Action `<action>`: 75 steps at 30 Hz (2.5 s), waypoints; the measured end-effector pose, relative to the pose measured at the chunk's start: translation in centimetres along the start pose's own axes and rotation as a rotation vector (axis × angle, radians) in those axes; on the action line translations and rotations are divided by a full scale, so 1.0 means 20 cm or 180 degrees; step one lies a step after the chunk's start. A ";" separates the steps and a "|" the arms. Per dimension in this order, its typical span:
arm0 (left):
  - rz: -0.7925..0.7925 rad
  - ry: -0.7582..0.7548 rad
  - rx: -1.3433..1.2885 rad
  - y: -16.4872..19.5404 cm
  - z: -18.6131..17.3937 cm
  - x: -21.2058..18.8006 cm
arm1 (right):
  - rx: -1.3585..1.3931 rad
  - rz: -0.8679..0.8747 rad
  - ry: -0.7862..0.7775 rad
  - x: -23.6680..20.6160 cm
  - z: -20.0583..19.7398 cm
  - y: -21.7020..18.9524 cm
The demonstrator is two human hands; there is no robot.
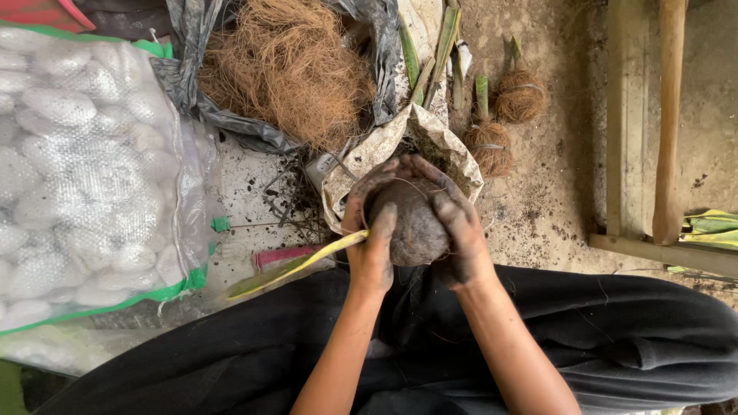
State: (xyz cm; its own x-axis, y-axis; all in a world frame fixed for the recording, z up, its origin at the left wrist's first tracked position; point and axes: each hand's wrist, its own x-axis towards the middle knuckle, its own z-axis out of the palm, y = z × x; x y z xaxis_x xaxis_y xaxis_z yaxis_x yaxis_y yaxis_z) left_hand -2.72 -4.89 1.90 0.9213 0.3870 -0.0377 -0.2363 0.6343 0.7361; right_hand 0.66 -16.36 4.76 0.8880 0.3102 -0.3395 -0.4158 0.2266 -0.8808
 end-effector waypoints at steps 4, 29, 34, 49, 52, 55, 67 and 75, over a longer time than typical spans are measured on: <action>-0.1115 0.0839 -0.0673 -0.02 0.00 0.00 | -0.1732 -0.1760 0.0014 0.00 0.00 0.01; -0.1055 0.0652 -0.0927 -0.01 0.01 0.00 | -0.1190 -0.1800 -0.0046 0.01 0.01 0.03; -0.0159 -0.0051 -0.0399 -0.04 0.00 0.00 | -0.0295 -0.0809 -0.0203 0.01 0.02 -0.02; -0.0405 0.0282 -0.0269 -0.03 0.00 -0.01 | -0.1730 -0.1746 -0.0175 0.01 -0.04 -0.01; -0.1168 0.0453 -0.1133 -0.03 -0.01 -0.02 | -0.1996 -0.2372 -0.0245 0.00 -0.04 0.00; -0.0444 0.0110 -0.0857 -0.05 -0.02 -0.01 | -0.0808 -0.1384 -0.0265 0.00 -0.03 0.02; -0.0139 -0.0144 -0.0372 -0.02 -0.02 -0.01 | 0.0654 0.0190 -0.0300 0.03 -0.01 -0.02; -0.1113 0.0659 -0.1214 -0.03 -0.02 -0.01 | -0.1492 -0.1729 0.0041 0.00 0.07 -0.07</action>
State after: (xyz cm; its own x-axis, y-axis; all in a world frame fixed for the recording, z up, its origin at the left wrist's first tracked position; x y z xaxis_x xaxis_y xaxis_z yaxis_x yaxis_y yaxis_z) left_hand -2.88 -5.12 1.22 0.8941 0.2090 -0.3961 -0.0580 0.9310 0.3605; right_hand 0.89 -15.49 6.42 0.9490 0.2546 0.1859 0.2111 -0.0755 -0.9745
